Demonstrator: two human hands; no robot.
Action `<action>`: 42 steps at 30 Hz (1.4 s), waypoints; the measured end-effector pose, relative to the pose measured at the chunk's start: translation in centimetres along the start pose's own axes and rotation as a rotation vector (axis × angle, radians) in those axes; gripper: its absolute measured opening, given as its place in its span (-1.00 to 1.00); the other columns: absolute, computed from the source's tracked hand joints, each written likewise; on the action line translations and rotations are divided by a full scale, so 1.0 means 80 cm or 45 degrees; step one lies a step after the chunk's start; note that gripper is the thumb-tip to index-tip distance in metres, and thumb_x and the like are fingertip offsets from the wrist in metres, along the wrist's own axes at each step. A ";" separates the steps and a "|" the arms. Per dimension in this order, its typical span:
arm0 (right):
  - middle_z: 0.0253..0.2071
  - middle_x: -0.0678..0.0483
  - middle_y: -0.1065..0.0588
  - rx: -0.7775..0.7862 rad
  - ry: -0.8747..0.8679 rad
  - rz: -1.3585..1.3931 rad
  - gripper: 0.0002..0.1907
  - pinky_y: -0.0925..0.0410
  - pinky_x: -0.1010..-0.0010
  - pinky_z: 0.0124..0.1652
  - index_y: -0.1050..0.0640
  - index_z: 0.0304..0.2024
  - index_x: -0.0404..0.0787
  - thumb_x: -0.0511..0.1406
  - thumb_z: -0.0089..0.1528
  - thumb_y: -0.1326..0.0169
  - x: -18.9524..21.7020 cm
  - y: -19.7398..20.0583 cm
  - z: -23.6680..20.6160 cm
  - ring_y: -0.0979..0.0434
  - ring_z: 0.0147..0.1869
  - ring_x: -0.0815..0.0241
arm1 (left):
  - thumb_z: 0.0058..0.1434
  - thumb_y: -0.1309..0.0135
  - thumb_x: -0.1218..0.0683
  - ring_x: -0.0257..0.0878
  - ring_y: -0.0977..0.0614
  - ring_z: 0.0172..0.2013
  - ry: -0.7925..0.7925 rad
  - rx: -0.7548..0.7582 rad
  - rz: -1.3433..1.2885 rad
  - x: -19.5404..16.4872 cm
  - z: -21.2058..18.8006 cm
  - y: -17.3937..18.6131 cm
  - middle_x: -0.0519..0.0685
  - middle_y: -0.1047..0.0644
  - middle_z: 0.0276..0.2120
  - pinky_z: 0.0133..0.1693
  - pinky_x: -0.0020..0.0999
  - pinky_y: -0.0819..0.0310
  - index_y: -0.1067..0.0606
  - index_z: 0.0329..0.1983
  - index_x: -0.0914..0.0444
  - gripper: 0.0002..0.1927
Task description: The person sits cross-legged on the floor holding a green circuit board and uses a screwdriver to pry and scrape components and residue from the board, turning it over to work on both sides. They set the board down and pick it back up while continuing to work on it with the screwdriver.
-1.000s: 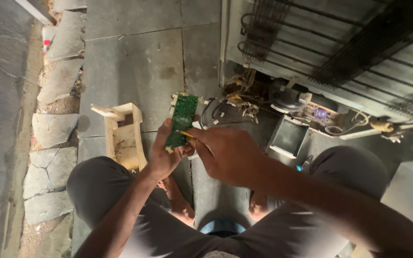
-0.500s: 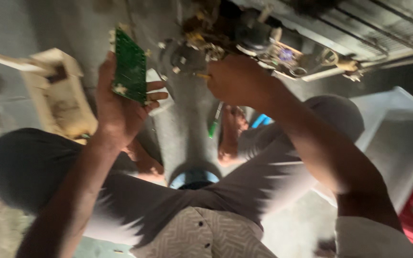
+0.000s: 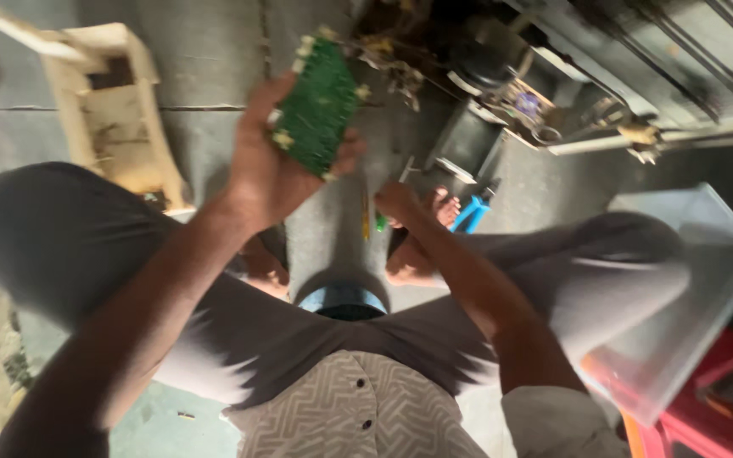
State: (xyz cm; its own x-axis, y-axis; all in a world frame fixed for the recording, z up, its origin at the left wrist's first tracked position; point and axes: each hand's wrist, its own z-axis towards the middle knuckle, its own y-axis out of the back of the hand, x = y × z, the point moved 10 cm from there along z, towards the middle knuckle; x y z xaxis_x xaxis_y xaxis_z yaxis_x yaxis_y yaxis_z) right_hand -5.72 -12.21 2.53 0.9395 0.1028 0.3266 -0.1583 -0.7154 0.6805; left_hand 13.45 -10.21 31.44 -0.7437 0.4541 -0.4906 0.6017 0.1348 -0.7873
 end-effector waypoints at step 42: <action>-0.21 0.07 -0.59 -0.611 0.918 0.249 -0.67 -0.43 0.49 -0.24 -0.63 0.00 -0.18 -0.33 0.18 -0.29 0.236 0.377 -0.295 -0.62 -0.23 0.31 | 0.46 0.15 -0.27 0.02 -0.63 0.12 -0.401 0.098 -0.076 -0.106 -0.001 0.025 0.25 -0.56 0.16 0.18 -0.08 -0.51 -0.42 0.36 0.34 -0.31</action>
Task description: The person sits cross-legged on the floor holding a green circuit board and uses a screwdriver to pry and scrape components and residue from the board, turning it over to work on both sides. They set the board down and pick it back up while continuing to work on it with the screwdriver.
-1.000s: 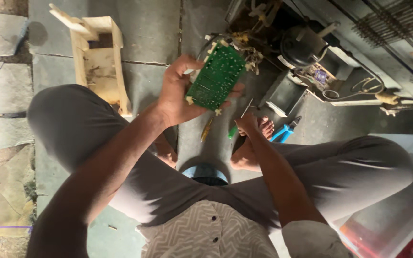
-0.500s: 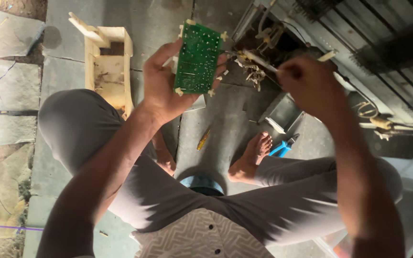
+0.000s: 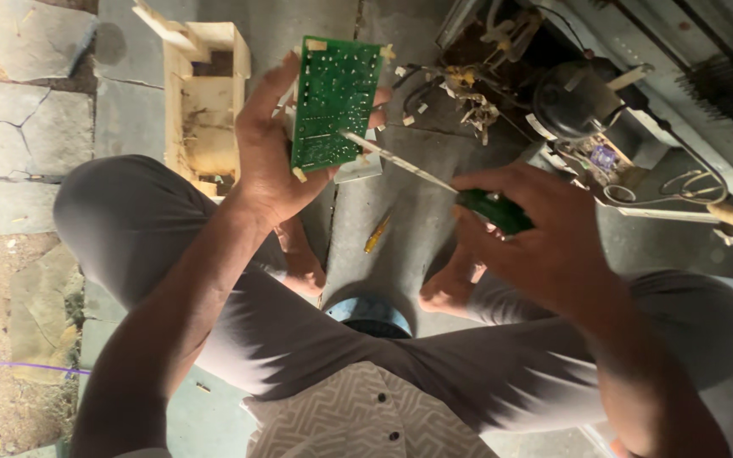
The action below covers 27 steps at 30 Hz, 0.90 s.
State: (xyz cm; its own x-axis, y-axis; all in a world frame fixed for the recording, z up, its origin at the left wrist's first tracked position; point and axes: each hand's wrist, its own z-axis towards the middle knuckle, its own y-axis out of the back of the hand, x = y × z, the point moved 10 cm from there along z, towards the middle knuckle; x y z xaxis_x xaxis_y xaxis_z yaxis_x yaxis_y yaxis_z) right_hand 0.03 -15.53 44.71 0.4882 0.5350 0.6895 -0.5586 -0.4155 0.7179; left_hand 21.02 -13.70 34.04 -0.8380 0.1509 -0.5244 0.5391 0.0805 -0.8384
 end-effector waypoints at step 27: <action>-0.28 0.08 -0.57 0.060 -0.095 0.012 -0.68 -0.43 0.48 -0.29 -0.63 -0.02 -0.18 -0.32 0.16 -0.28 0.008 -0.021 -0.002 -0.63 -0.30 0.32 | 0.27 0.04 -0.43 -0.13 -0.63 0.03 0.062 -0.056 0.128 0.006 -0.013 -0.002 0.15 -0.60 0.05 0.07 -0.14 -0.56 -0.46 0.30 0.34 -0.15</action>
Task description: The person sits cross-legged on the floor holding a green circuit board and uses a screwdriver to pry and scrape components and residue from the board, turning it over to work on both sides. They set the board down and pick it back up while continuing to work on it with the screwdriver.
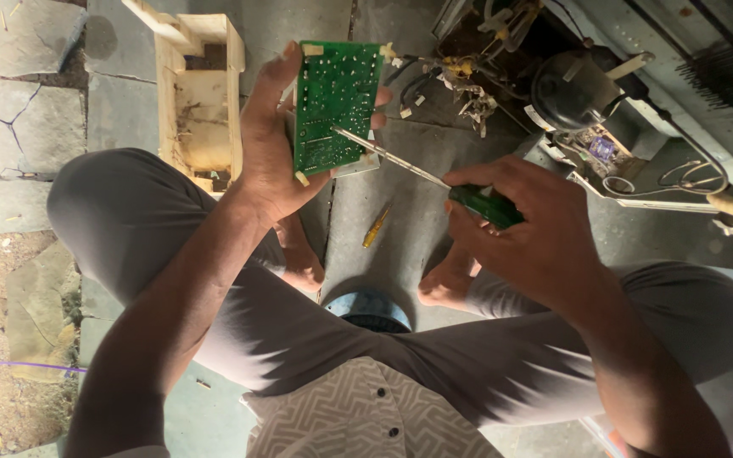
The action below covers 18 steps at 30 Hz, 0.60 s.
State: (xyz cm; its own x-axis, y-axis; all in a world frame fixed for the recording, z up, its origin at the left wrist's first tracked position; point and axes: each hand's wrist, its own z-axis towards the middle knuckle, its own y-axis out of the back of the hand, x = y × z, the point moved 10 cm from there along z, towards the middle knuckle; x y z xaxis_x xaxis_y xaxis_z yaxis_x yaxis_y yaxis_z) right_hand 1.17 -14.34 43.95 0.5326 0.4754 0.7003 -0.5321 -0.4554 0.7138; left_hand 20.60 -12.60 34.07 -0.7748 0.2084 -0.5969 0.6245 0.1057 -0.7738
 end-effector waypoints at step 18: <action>-0.26 0.08 -0.57 0.003 0.044 0.055 -0.67 -0.44 0.50 -0.28 -0.62 0.01 -0.20 -0.34 0.18 -0.26 0.002 -0.005 -0.006 -0.63 -0.27 0.32 | 0.29 0.07 -0.41 -0.13 -0.64 0.00 -0.031 -0.034 0.052 -0.001 -0.004 0.002 0.15 -0.60 0.01 0.05 -0.15 -0.58 -0.47 0.24 0.33 -0.20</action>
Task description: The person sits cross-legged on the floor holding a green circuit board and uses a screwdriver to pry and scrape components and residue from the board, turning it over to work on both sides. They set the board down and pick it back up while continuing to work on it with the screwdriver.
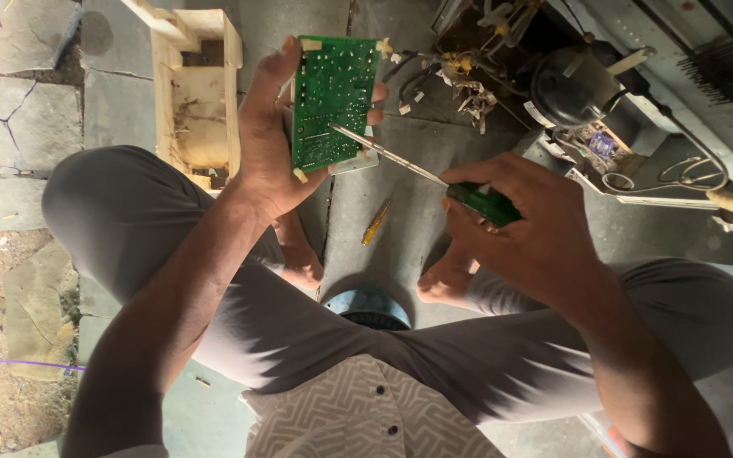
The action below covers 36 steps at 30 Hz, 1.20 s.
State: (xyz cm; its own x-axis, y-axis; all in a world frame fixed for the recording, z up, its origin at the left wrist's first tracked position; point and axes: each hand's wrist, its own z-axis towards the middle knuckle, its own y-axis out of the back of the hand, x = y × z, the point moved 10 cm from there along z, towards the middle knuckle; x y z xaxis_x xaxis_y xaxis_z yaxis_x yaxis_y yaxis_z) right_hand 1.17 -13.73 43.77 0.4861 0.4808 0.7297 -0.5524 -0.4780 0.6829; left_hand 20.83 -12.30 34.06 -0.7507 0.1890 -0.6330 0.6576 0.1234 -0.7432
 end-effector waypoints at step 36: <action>-0.49 0.12 -0.62 0.039 -0.307 0.212 -0.72 -0.44 0.56 -0.41 -0.63 0.02 -0.28 -0.33 0.26 -0.20 -0.028 -0.022 -0.008 -0.58 -0.44 0.46 | 0.39 0.13 -0.37 -0.04 -0.64 0.02 -0.089 0.066 -0.052 0.002 0.000 0.004 0.20 -0.58 0.08 0.07 -0.11 -0.56 -0.47 0.29 0.35 -0.23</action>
State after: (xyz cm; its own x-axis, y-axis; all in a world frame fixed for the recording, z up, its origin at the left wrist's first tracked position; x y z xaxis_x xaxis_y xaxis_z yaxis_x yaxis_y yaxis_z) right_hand 0.60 -13.47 40.93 0.5393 0.2068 0.8163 -0.6194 -0.5593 0.5509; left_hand 20.95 -12.24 33.70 -0.7807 0.1165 -0.6139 0.6234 0.0783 -0.7780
